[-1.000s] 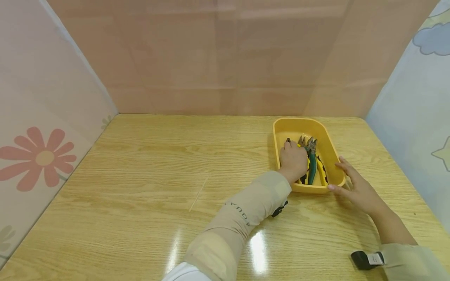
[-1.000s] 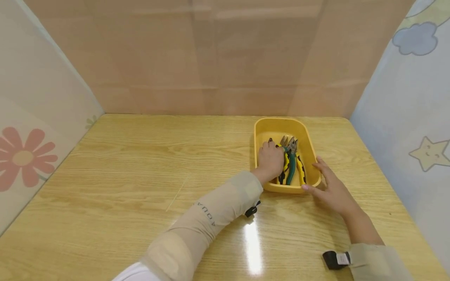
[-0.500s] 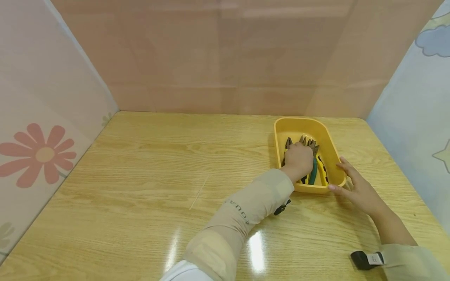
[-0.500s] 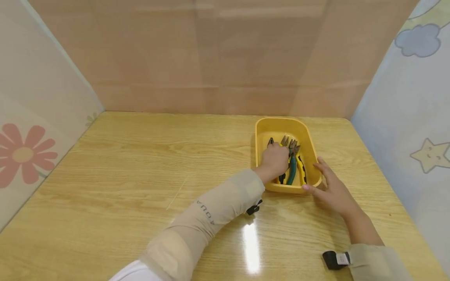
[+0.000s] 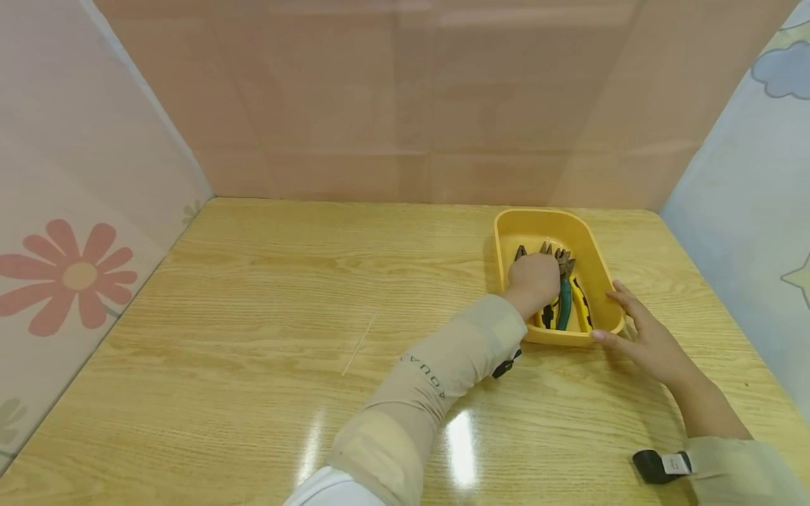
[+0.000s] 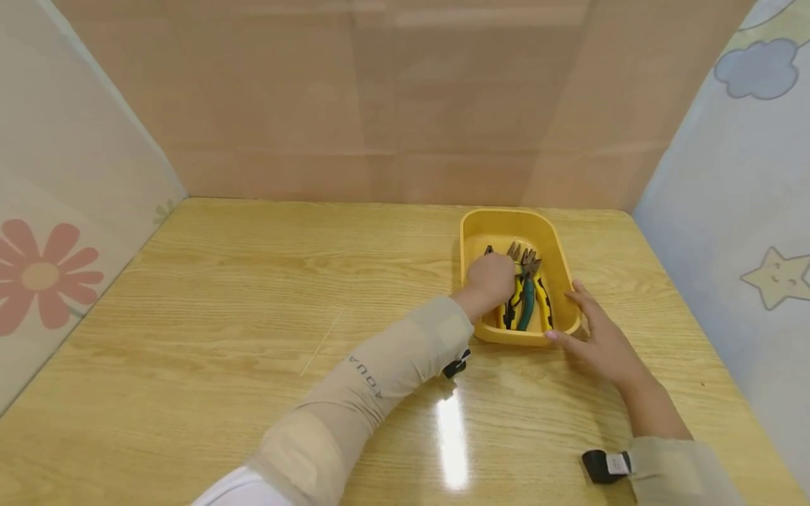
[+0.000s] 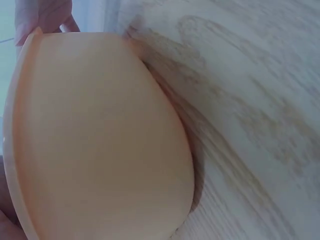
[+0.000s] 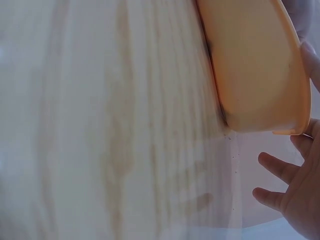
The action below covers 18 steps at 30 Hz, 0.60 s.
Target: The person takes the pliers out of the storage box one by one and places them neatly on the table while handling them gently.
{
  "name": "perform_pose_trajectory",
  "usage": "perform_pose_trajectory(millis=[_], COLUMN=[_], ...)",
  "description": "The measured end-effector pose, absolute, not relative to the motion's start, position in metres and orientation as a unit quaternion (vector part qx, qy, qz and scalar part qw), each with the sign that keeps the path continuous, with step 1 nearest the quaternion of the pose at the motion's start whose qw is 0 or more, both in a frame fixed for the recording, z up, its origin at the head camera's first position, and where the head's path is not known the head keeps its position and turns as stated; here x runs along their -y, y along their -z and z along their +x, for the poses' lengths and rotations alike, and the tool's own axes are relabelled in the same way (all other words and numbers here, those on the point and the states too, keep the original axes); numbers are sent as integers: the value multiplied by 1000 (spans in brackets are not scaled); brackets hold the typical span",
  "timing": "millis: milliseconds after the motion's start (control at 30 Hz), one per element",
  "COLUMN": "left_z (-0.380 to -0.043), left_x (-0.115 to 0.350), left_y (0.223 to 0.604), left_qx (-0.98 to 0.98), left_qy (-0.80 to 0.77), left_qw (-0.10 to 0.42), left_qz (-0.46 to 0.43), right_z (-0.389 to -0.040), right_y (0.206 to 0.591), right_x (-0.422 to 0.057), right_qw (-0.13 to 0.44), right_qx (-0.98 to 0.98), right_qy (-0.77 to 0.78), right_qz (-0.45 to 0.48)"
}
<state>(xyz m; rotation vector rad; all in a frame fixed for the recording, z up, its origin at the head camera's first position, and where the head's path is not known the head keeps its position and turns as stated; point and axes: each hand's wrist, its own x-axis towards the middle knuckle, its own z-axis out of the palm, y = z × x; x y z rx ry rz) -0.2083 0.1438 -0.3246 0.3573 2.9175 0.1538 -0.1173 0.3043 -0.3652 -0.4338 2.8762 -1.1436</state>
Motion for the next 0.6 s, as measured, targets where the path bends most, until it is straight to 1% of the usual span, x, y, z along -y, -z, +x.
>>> perform_pose_trajectory(millis=[167,467,600], left_z=[-210,-212,-214], left_x=[-142,-133,-132], left_y=[323,326,325], left_qx=[-983,-974,-969], left_qy=[-82,-156,-175], left_qw=[120,118,133], left_qz=[109,118,110], right_z=[-118,-118,-118], right_y=[365,367,367], right_x=[-304,-305,-306], right_qw=[9,10,10], right_qx=[-920,-918,-918], right_qy=[367,373,372], right_qz=[-139,-138,-136])
